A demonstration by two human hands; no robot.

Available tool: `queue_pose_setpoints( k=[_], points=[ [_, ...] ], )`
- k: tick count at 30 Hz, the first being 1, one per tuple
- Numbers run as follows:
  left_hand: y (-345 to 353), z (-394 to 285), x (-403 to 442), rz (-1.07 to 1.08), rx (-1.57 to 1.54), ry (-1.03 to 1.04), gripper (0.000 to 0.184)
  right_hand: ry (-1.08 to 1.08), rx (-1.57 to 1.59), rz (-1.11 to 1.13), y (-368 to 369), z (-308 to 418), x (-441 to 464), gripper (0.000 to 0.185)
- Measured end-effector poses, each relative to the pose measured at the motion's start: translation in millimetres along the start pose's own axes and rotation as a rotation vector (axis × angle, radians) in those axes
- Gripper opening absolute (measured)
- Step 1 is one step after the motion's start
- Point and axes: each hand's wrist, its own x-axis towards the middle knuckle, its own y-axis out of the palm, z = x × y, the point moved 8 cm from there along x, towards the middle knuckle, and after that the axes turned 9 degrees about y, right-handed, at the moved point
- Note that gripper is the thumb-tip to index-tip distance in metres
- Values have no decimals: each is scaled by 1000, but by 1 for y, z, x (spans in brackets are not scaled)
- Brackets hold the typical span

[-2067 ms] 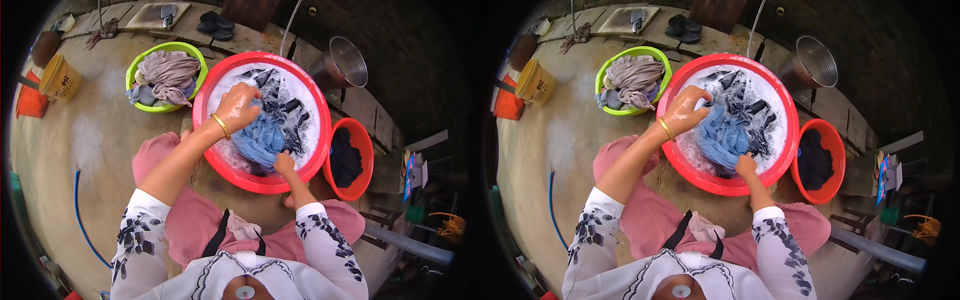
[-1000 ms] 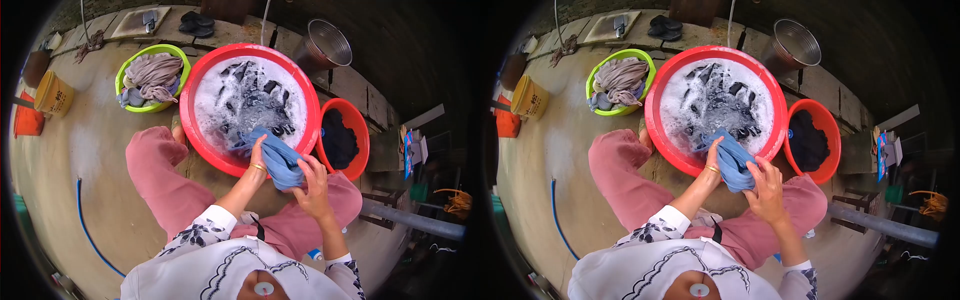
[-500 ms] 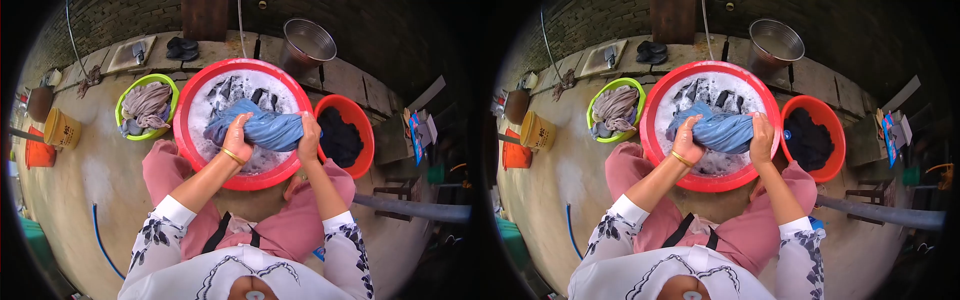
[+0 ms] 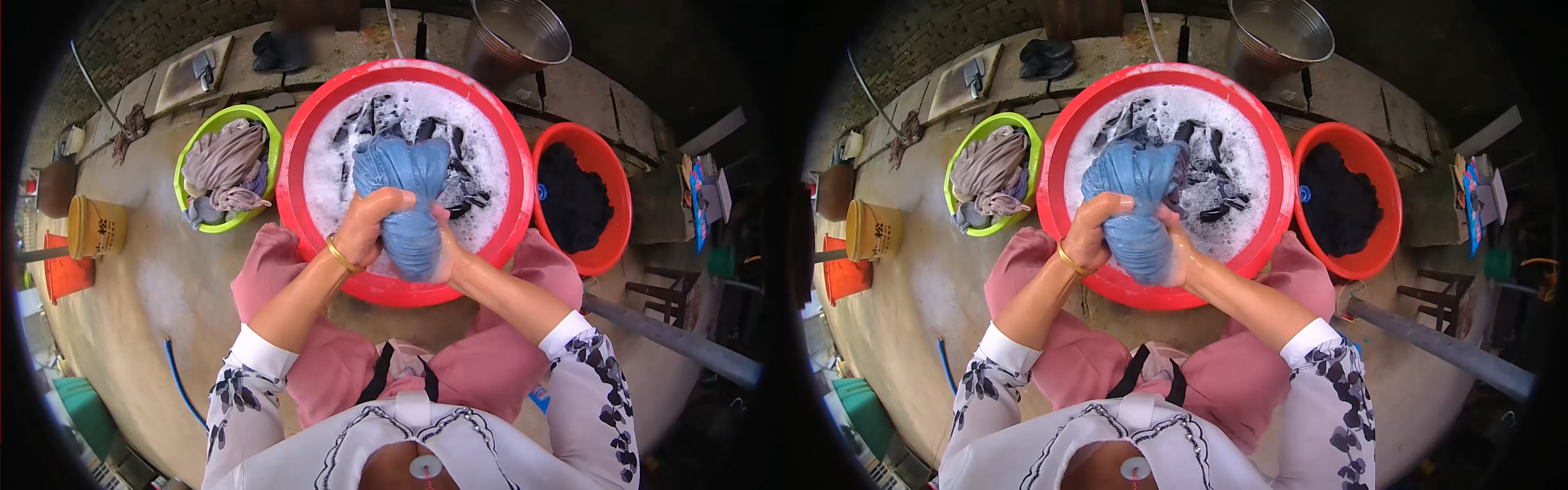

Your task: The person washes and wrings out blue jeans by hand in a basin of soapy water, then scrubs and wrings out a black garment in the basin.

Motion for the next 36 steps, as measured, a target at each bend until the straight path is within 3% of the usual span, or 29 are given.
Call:
queue_pose_setpoints(
  k=[3, 5, 8, 10, 11, 13, 15, 18, 21, 23, 28, 31, 33, 34, 35, 36],
  points=[
    [10, 2, 0, 153, 84, -6, 47, -29, -152, -73, -8, -1, 9, 40],
    [5, 15, 0, 32, -105, -75, 48, -61, -293, -105, -9, 2, 8, 42],
    [-8, 32, 14, -52, -246, -96, 48, 18, -112, -70, -4, -2, -10, 43],
    [-15, 42, 18, -172, -325, -106, 48, -97, -102, -183, -31, 12, -10, 46],
    [-23, 52, 19, -300, -413, -139, 47, -96, -118, -166, -49, 15, -11, 46],
    [-27, 73, 23, -321, -546, -121, 51, -179, -316, -95, -94, 12, -18, 49],
    [-26, 85, 24, -376, -666, -48, 50, -221, -210, -130, -110, -14, -5, 50],
    [-13, 92, 14, -394, -757, 48, 56, -496, 181, 49, -100, -33, 12, 50],
    [0, 90, -6, -413, -886, 112, 58, -736, 346, -26, -129, -23, 20, 47],
    [8, 93, -25, -290, -1109, 90, 58, -824, 388, -104, -150, -10, 15, 45],
    [-6, 120, -97, -332, -1090, -69, 64, -947, 373, -217, -176, 47, -10, 42],
    [6, 115, -112, -172, -1073, -146, 67, -1142, 96, -62, -152, 87, -46, 37],
    [1, 132, -117, -99, -680, -303, 69, -1029, -111, -321, -139, 91, -59, 33],
    [1, 131, -115, -99, -689, -303, 69, -914, -70, -359, -138, 91, -59, 29],
    [0, 137, -115, -90, -481, -440, 64, -910, -74, -365, -127, 93, -66, 29],
    [-5, 142, -116, -80, -268, -574, 61, -845, -251, -593, -121, 93, -75, 28]
  ],
)
